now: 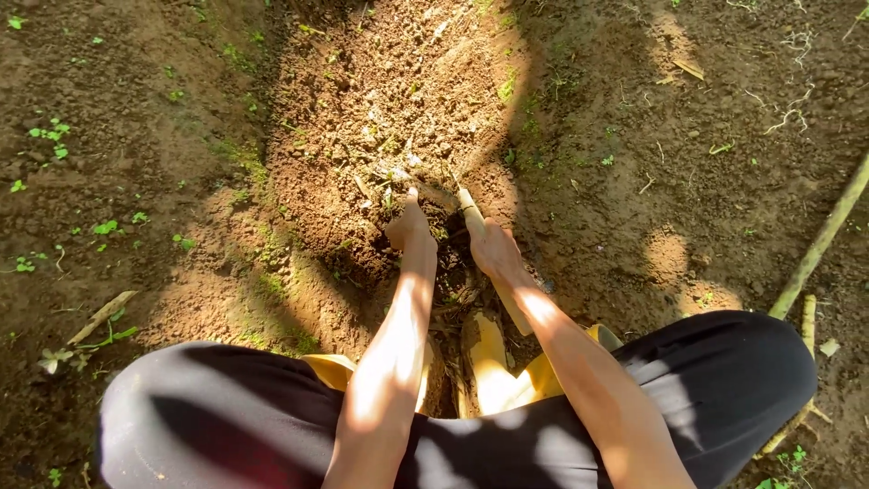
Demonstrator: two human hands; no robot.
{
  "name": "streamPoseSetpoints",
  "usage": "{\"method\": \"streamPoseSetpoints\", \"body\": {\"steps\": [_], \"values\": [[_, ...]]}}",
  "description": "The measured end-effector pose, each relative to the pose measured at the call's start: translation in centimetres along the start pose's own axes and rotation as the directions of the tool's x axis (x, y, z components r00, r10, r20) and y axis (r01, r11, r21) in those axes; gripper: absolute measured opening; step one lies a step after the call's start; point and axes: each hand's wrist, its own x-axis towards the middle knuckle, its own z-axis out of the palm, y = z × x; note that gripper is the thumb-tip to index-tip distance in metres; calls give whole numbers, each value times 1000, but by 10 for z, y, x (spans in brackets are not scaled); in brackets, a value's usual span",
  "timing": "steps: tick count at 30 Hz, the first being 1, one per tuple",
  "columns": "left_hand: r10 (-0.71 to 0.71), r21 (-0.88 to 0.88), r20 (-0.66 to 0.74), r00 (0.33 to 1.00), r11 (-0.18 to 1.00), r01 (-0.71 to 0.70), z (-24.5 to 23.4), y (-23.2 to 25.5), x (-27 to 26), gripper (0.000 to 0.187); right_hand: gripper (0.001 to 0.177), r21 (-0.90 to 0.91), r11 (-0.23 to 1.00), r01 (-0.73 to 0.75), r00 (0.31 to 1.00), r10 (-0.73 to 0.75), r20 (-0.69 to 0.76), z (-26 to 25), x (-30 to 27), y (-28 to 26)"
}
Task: The person uses a hoe to dig a narrow trench in the soil, repeatedly striking and pulling the earth. They also use their hands to clear loose soil and debris from the trench. The person moves along the trench line to continue digging.
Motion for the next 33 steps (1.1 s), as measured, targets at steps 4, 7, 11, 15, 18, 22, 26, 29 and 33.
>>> {"method": "streamPoseSetpoints", "body": {"steps": [4,7,11,15,18,22,26,29,33], "values": [[43,75,11,999,996,-44,-2,19,-35,68,67,-40,999,14,1000,-15,-18,-22,-14,-22],[62,126,-13,998,990,-60,4,17,-20,74,67,-117,993,5,1000,-9,-28,-22,-16,-31],[44,191,16,999,980,-46,7,17,-18,92,80,-13,1000,-5,1000,5,14,-24,-17,-40],[221,310,-102,970,934,-180,-33,40,-83,100,76,69,998,-9,993,1,119,-14,30,6],[456,357,-216,863,860,-365,-46,36,-91,61,74,105,994,-9,991,-6,137,-39,6,-22],[714,446,-120,690,659,-606,-51,38,-60,57,78,98,995,-31,984,13,177,-36,16,-18],[822,478,189,537,401,-781,-25,-1,36,41,67,107,994,-1,992,-13,128,-20,26,-6],[838,533,260,480,290,-795,-24,-12,63,23,62,123,992,-17,993,2,120,-17,26,-3],[819,507,330,469,265,-820,-42,-2,39,17,66,162,986,-33,990,10,144,-12,30,4]]}}
